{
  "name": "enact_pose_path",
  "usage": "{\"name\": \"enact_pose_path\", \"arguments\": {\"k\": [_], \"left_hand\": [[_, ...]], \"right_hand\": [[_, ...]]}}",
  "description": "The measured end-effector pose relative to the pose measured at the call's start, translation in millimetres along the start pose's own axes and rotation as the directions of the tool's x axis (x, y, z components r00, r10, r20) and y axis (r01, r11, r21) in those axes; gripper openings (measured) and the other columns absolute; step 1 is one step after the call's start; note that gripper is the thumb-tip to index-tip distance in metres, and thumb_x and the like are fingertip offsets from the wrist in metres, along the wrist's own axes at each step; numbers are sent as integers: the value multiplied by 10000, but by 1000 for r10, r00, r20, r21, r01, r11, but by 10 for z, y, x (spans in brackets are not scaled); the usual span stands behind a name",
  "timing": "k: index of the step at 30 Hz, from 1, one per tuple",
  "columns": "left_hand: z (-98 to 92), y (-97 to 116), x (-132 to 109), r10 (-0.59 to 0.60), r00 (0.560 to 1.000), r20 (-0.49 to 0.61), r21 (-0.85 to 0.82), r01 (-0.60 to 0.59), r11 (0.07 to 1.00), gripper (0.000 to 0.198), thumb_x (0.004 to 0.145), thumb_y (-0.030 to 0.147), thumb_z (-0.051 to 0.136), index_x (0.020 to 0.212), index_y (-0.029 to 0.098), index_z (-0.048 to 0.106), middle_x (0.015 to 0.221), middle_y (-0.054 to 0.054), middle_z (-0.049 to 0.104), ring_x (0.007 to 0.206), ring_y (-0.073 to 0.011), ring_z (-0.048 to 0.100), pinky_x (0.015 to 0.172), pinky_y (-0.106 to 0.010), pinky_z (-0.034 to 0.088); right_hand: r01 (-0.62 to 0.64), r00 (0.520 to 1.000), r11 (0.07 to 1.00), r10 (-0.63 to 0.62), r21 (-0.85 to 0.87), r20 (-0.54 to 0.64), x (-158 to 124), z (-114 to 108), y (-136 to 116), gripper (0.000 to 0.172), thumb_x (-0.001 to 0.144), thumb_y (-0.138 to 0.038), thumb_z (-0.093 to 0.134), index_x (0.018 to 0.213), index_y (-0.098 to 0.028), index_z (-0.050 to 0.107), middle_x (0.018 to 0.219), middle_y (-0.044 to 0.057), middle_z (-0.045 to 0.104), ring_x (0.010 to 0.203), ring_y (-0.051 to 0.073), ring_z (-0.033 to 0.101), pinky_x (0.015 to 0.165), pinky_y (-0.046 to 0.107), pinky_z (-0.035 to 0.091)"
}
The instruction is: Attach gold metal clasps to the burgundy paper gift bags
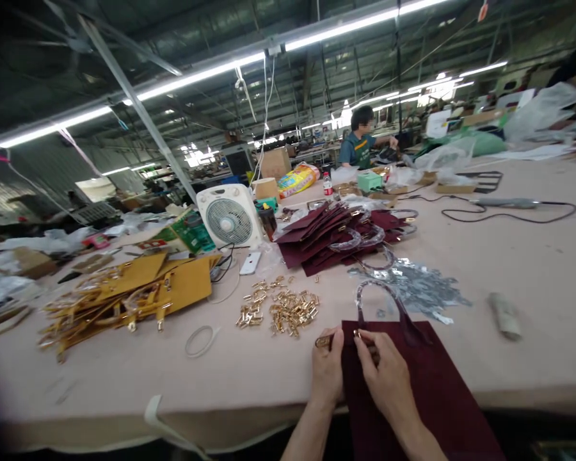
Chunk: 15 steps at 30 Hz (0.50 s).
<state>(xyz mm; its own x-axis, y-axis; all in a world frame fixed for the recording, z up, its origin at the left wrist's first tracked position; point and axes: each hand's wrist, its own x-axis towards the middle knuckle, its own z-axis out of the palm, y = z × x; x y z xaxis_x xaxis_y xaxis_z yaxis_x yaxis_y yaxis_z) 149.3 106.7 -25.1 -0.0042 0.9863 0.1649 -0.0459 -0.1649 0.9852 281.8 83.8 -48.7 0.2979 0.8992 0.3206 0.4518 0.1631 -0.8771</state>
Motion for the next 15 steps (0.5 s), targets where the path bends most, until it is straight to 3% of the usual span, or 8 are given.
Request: {"name": "enact_pose_path", "arguments": {"k": [4, 7, 11, 15], "left_hand": [[6, -42, 22, -24, 1000, -10, 11, 25, 1000, 371, 1007, 433, 532, 1016, 155, 777, 1022, -110, 779, 987, -248, 697, 948, -363, 515], [8, -70, 46, -46, 999, 10, 12, 46, 999, 380, 994, 459, 550, 1011, 155, 778, 1030, -114, 788, 991, -256, 704, 958, -373, 515], [-7, -125, 93, -53, 998, 37, 21, 53, 998, 398, 985, 495, 567, 1040, 162, 779, 1075, -113, 789, 1028, -261, 707, 977, -377, 515], [-28, -181, 121, -54, 998, 43, 35, 52, 998, 420, 979, 519, 575, 1044, 157, 778, 1083, -121, 792, 1042, -266, 707, 1003, -385, 513]], "right_hand": [[-145, 978, 967, 108, 211, 180, 47, -120, 2, 437, 938, -543, 648, 1184, -182, 674, 957, 80, 723, 752, 205, 709, 719, 327, 607], [-110, 976, 956, 51, 273, 213, 80, -172, -25, 433, 920, -489, 685, 1243, -201, 671, 998, 54, 686, 725, 165, 682, 713, 302, 591], [-58, 976, 974, 9, 217, 219, 139, -213, -71, 315, 930, -391, 668, 1195, -224, 704, 1030, 48, 662, 698, 138, 658, 615, 257, 547], [31, 964, 996, -52, 86, 260, 220, -308, -103, 248, 907, -269, 684, 1149, -230, 725, 1012, 40, 694, 760, 145, 677, 682, 256, 533]]}}
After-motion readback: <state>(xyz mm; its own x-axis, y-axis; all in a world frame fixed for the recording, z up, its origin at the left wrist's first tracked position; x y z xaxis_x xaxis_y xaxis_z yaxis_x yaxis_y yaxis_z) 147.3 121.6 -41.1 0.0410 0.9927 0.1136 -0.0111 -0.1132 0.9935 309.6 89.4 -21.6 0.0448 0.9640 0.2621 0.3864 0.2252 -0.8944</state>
